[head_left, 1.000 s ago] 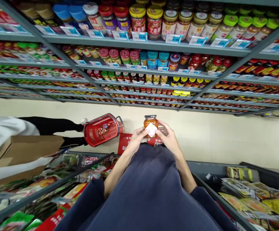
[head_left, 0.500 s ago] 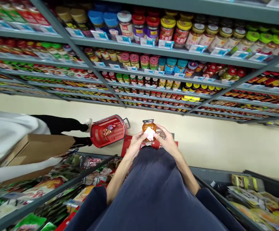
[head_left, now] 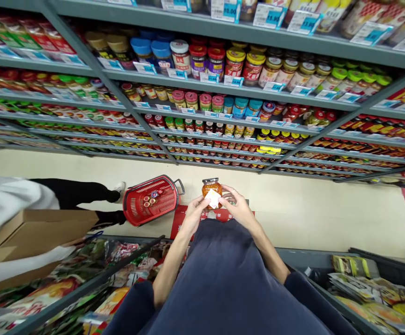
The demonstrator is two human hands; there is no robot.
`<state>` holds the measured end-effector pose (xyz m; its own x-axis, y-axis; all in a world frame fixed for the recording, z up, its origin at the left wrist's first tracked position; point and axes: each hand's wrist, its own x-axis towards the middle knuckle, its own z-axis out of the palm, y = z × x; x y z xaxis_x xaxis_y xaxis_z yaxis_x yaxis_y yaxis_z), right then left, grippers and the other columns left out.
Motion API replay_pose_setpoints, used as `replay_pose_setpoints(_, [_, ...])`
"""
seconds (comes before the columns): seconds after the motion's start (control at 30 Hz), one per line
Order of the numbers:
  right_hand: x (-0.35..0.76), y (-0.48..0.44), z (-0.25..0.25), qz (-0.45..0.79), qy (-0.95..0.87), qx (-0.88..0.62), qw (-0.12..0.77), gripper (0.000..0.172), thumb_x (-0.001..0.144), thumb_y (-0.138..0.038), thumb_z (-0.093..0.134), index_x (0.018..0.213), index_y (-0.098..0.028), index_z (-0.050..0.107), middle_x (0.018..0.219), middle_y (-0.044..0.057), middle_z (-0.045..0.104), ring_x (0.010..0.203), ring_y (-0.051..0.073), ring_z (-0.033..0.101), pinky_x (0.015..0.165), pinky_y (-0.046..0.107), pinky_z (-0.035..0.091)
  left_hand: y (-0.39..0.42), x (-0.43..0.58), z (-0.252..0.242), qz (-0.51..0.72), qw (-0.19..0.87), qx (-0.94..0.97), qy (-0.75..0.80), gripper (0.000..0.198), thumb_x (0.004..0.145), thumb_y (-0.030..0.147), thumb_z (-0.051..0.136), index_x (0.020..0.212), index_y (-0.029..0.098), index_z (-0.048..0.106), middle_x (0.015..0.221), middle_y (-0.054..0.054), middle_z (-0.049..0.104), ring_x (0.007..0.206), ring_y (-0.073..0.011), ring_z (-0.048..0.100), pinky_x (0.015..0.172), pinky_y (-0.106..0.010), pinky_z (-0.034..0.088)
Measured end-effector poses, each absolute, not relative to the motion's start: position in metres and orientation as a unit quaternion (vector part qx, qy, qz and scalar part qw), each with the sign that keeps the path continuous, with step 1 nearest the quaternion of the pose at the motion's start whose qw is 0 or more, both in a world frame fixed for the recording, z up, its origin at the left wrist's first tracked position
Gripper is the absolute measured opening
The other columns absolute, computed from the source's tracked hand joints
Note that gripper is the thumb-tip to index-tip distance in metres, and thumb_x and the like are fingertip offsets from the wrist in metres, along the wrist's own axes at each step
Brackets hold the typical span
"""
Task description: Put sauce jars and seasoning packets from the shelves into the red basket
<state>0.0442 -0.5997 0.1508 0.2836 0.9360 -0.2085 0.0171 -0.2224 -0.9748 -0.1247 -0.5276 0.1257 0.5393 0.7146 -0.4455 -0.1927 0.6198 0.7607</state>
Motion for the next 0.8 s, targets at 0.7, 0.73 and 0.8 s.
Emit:
replay_pose_setpoints(0.7, [0.034, -0.603, 0.149, 0.476, -0.379, -0.657, 0.446, 0.059, 0.091, -0.049, 0.069, 0.144, -0.026, 0.055, 0.125, 0.007, 0.07, 0.106, 0.021, 0.067, 0.096, 0.039, 0.057, -0.534, -0.136, 0.107, 0.305, 0.815, 0.323, 0.372, 0.052, 0.077, 0.044, 0.084, 0.117, 0.012, 0.076, 0.112, -0.013, 0.079, 0.095, -0.0227, 0.074, 0.09, -0.031, 0.054])
replay_pose_setpoints(0.73, [0.033, -0.601, 0.148, 0.478, -0.377, -0.657, 0.444, 0.06, 0.09, -0.05, 0.07, 0.143, -0.026, 0.055, 0.123, 0.008, 0.071, 0.106, 0.021, 0.067, 0.096, 0.039, 0.057, -0.533, -0.137, 0.107, 0.306, 0.814, 0.324, 0.374, 0.055, 0.077, 0.046, 0.084, 0.118, 0.012, 0.076, 0.112, -0.013, 0.079, 0.094, -0.0226, 0.074, 0.09, -0.031, 0.054])
replay_pose_setpoints(0.8, [0.031, -0.597, 0.147, 0.482, -0.372, -0.655, 0.446, 0.061, 0.089, -0.051, 0.07, 0.143, -0.025, 0.055, 0.122, 0.008, 0.071, 0.106, 0.022, 0.068, 0.096, 0.04, 0.057, -0.531, -0.14, 0.106, 0.307, 0.81, 0.328, 0.378, 0.059, 0.076, 0.05, 0.084, 0.12, 0.011, 0.075, 0.111, -0.014, 0.079, 0.091, -0.0222, 0.074, 0.085, -0.03, 0.055])
